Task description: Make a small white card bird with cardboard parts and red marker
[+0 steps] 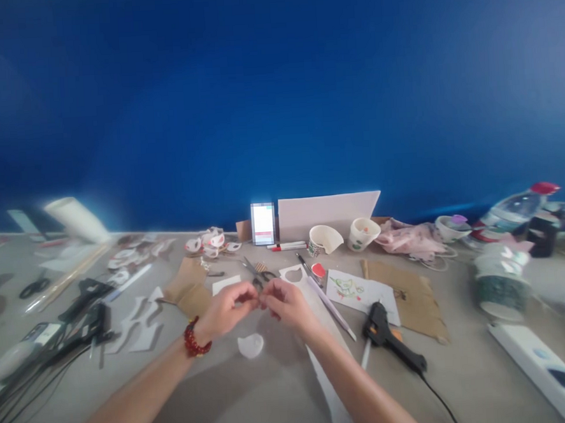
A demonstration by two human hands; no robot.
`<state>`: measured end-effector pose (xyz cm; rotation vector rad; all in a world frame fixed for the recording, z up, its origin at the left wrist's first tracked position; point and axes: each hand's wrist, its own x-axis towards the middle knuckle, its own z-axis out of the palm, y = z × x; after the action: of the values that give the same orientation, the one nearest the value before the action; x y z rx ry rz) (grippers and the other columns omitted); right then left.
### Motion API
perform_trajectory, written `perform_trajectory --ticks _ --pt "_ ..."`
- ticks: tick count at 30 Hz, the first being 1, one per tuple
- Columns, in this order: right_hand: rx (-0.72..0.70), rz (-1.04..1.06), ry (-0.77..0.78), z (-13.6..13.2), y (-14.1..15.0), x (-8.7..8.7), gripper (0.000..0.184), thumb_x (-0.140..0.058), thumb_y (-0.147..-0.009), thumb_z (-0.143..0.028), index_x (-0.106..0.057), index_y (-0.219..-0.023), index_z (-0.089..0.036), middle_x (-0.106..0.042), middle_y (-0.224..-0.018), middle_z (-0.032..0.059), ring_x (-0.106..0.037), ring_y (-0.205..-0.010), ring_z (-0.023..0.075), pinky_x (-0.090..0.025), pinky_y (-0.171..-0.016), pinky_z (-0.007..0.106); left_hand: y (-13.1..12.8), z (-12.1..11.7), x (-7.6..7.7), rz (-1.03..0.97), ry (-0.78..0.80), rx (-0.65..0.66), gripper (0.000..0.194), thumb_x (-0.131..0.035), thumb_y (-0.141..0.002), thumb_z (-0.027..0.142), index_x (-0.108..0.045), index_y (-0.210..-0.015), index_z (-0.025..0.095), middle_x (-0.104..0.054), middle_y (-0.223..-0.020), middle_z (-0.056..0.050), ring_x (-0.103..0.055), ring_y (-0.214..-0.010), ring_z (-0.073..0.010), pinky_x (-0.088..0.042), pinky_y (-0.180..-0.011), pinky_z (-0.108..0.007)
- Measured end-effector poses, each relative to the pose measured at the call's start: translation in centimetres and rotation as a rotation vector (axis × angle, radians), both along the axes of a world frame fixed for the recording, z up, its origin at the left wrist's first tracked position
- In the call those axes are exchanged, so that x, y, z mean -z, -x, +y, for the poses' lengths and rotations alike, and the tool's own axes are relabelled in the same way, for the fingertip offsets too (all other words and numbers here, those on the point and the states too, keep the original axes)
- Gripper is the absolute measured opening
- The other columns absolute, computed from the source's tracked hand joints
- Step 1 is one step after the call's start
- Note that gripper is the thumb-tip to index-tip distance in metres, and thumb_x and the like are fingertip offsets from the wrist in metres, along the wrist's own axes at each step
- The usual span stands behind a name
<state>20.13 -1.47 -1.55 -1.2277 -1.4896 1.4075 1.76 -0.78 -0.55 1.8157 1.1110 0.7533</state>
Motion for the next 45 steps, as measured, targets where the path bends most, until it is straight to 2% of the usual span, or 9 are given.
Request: perform_trajectory --ticks 4,7,10,13,20,25,30,34,45 --pt "0.067 -0.13 -0.113 0.8 -0.6 0.9 0.019 -0.05 -0.085 -0.032 -0.055 -0.07 -0.021 -0.057 -0.061 -0.0023 -0.051 -0.052 0.0117 -0.04 -0.05 0.022 -0.1 0.1 0.1 0.027 0.058 0.003 0.013 -0.054 -0.081 0.026 -0.061 -0.075 0.017 -0.063 -0.071 0.0 -0.055 -0.068 -0.0139 -0.042 -0.059 -0.021" --pt "0.131 -0.253 -0.239 1.4 -1.3 1.1 0.015 -0.053 -0.085 -0.033 -0.06 -0.08 -0.021 -0.062 -0.07 -0.0007 -0.055 -0.059 0.0133 -0.042 -0.054 0.023 0.0 0.4 0.4 0.076 0.071 -0.022 0.01 -0.055 -0.079 0.024 -0.061 -0.074 0.017 -0.062 -0.07 0.001 -0.054 -0.067 -0.0136 -0.042 -0.06 -0.021" --pt "0.04 -0.287 -0.248 1.3 -1.4 0.7 0.015 -0.054 -0.085 -0.033 -0.062 -0.091 -0.022 -0.066 -0.079 0.0004 -0.058 -0.066 0.0144 -0.044 -0.059 0.023 0.1 0.6 0.9 0.068 0.079 -0.01 0.012 -0.055 -0.08 0.026 -0.061 -0.075 0.017 -0.061 -0.07 0.001 -0.053 -0.066 -0.0132 -0.042 -0.06 -0.021" --pt "-0.055 -0.334 -0.264 0.9 -1.0 0.4 0.009 -0.056 -0.082 -0.027 -0.062 -0.081 -0.022 -0.066 -0.077 -0.0002 -0.059 -0.068 0.0149 -0.044 -0.062 0.024 0.0 0.6 1.1 0.044 0.074 0.003 0.012 -0.054 -0.081 0.025 -0.06 -0.074 0.017 -0.06 -0.069 0.001 -0.053 -0.065 -0.013 -0.042 -0.061 -0.021" --pt "0.046 -0.455 -0.316 1.1 -1.4 0.6 0.012 -0.053 -0.077 -0.018 -0.064 -0.081 -0.022 -0.067 -0.073 0.0 -0.059 -0.065 0.0157 -0.045 -0.063 0.025 0.1 0.4 1.2 0.041 0.068 -0.01 0.008 -0.055 -0.079 0.021 -0.061 -0.075 0.017 -0.061 -0.071 0.001 -0.054 -0.068 -0.0131 -0.042 -0.061 -0.02" --pt "-0.045 -0.418 -0.298 0.7 -1.0 -0.2 0.012 -0.054 -0.081 -0.023 -0.065 -0.085 -0.022 -0.069 -0.08 0.0006 -0.061 -0.068 0.0152 -0.045 -0.062 0.024 0.0 0.4 1.0 0.05 0.052 -0.008 0.013 -0.055 -0.082 0.026 -0.06 -0.074 0.016 -0.059 -0.068 0.002 -0.052 -0.065 -0.0123 -0.04 -0.059 -0.02" --pt "-0.029 -0.479 -0.304 0.5 -0.7 -0.1 0.01 -0.054 -0.076 -0.019 -0.063 -0.072 -0.021 -0.065 -0.068 -0.0014 -0.055 -0.059 0.0137 -0.04 -0.055 0.022 -0.1 0.1 0.6 0.097 -0.009 -0.011 0.009 -0.055 -0.079 0.021 -0.059 -0.073 0.017 -0.061 -0.07 0.001 -0.054 -0.067 -0.0131 -0.041 -0.06 -0.021" --pt "-0.01 -0.457 -0.328 0.5 -0.9 0.0 0.01 -0.053 -0.076 -0.019 -0.062 -0.076 -0.022 -0.065 -0.069 -0.0013 -0.057 -0.061 0.0141 -0.041 -0.056 0.022 -0.2 0.0 0.6 0.119 -0.053 -0.019 0.007 -0.054 -0.079 0.018 -0.058 -0.073 0.018 -0.062 -0.071 0.001 -0.055 -0.068 -0.0136 -0.041 -0.062 -0.021" --pt "0.08 -0.528 -0.483 -0.8 -0.5 -1.3 0.006 -0.054 -0.08 -0.019 -0.059 -0.077 -0.021 -0.061 -0.066 -0.0009 -0.056 -0.06 0.0137 -0.043 -0.057 0.022 -0.2 -0.8 0.7 0.21 -0.344 -0.065 0.009 -0.047 -0.082 0.014 -0.052 -0.079 0.019 -0.059 -0.076 -0.002 -0.055 -0.072 -0.0176 -0.041 -0.068 -0.027"
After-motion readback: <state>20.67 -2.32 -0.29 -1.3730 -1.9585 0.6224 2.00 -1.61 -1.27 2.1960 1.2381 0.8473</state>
